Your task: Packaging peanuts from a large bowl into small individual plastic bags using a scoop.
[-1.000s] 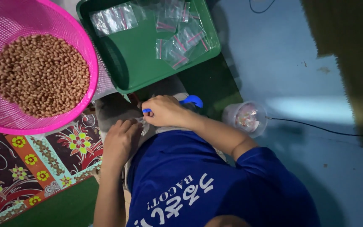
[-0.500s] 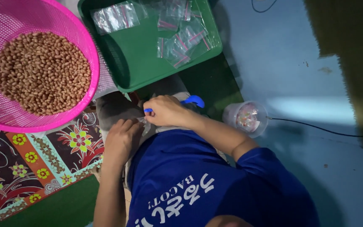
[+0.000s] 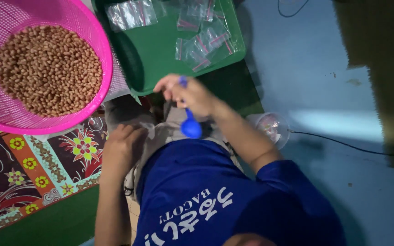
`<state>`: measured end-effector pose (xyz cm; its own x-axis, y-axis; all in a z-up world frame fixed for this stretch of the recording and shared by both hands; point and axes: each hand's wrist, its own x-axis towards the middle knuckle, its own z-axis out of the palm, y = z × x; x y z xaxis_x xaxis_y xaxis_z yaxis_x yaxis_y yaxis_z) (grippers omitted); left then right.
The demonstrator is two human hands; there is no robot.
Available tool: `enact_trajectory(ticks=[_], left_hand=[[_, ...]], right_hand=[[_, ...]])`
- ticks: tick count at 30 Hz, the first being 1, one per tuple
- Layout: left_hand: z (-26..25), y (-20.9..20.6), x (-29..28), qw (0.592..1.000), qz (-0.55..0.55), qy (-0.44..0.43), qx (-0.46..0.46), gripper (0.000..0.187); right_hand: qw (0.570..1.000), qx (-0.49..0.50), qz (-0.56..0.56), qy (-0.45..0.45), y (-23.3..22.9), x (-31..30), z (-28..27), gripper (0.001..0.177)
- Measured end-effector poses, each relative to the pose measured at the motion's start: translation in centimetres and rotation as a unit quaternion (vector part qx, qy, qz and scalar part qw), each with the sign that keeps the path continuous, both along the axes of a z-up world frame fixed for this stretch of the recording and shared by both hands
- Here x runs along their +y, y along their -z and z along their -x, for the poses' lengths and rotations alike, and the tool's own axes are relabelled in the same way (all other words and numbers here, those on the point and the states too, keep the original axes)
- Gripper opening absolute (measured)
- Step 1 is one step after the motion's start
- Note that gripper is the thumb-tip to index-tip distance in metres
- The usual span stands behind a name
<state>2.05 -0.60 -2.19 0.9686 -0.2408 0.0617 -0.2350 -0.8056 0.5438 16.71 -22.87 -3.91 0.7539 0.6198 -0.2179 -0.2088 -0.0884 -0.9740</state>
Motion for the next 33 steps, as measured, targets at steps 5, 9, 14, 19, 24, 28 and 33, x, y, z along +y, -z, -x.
enact_trajectory(ticks=[5,9,14,19,24,28,33], left_hand=[[0.3,0.8,1.0,0.999,-0.003,-0.025,-0.027,0.012],[0.4,0.8,0.7,0.999,0.017,-0.022,-0.041,0.011],[0.8,2.4,0.9,0.999,0.004,-0.026,-0.033,0.01],[0.5,2.4,1.1,1.0,-0.003,-0.011,-0.016,0.01],[0.6,1.5,0.1,0.998,-0.033,-0.04,-0.021,0.017],[0.5,1.3,0.0,0.997,-0.024,-0.032,-0.068,0.005],[1.3,3.0,0.5,0.996,-0.033,-0.039,-0.072,0.012]], right_hand=[[0.988,-0.121,-0.048,0.086,-4.7,-1.8,-2.6,0.057],[0.99,-0.074,-0.014,0.12,-6.1,-2.5,-2.9,0.069],[0.982,0.013,-0.083,0.17,-5.0,-1.7,-2.4,0.071],[0.968,-0.022,-0.181,0.175,-4.3,-0.7,-2.3,0.059],[0.97,-0.021,-0.217,0.11,-5.0,-0.8,-2.0,0.04],[0.975,-0.127,-0.155,0.097,-4.0,1.5,-1.7,0.038],[0.94,-0.335,-0.066,0.023,-6.0,5.2,-1.4,0.026]])
